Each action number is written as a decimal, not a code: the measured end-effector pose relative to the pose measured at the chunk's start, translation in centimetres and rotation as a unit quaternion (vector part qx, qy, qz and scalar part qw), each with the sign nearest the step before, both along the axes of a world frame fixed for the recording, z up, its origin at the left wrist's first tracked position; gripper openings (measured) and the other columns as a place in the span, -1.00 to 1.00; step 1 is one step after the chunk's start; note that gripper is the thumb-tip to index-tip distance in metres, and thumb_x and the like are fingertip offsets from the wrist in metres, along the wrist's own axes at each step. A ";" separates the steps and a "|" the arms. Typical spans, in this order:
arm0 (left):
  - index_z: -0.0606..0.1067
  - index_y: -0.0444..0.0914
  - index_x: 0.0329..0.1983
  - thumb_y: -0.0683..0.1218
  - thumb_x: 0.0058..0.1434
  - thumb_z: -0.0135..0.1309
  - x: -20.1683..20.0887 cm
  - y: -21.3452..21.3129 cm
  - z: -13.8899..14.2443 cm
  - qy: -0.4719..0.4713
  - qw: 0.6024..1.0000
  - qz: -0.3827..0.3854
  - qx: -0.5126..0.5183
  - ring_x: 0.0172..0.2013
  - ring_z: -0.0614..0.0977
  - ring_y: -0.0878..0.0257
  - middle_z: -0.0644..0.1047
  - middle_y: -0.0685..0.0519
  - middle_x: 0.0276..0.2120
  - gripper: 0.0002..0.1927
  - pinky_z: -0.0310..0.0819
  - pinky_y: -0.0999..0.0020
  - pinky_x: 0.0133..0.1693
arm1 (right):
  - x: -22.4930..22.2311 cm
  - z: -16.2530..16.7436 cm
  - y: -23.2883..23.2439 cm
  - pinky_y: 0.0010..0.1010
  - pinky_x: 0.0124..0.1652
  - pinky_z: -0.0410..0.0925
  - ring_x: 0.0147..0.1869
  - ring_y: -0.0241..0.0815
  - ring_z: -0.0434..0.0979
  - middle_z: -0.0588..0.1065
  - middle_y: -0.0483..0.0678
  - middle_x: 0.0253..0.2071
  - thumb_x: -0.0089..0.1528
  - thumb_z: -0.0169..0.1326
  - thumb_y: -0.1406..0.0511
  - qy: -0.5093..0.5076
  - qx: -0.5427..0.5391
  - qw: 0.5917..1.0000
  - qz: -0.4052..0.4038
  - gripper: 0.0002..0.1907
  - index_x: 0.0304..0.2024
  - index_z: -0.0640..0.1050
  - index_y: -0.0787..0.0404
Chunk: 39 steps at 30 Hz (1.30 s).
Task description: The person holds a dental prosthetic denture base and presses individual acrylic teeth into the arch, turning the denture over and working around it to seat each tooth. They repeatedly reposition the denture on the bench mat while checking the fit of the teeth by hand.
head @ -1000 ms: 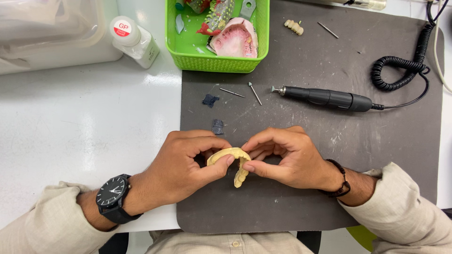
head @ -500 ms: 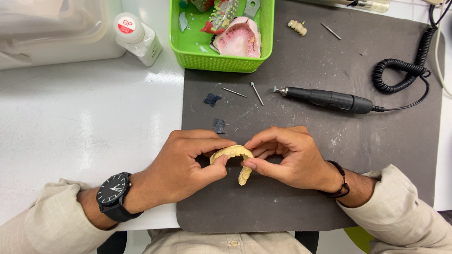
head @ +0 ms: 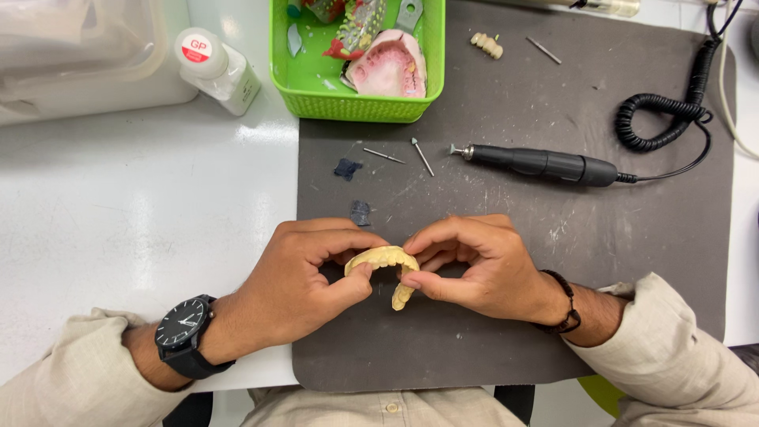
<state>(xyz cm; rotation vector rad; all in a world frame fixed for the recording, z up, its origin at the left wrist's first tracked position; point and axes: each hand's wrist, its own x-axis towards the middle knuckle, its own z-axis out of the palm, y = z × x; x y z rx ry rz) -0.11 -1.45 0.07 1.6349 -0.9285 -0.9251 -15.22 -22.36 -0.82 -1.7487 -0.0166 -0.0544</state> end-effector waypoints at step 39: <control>0.65 -0.30 -0.10 -0.18 0.14 0.22 -0.9 0.3 0.2 -0.137 0.983 0.063 -0.100 -0.48 0.69 0.34 0.68 0.03 -0.32 -0.75 0.55 0.51 -0.45 | -0.1 0.5 0.6 -0.42 -0.02 0.63 0.01 -0.18 0.71 0.58 0.11 -0.06 0.24 0.25 0.46 0.133 0.141 0.981 0.013 -0.66 0.02 0.44 0.40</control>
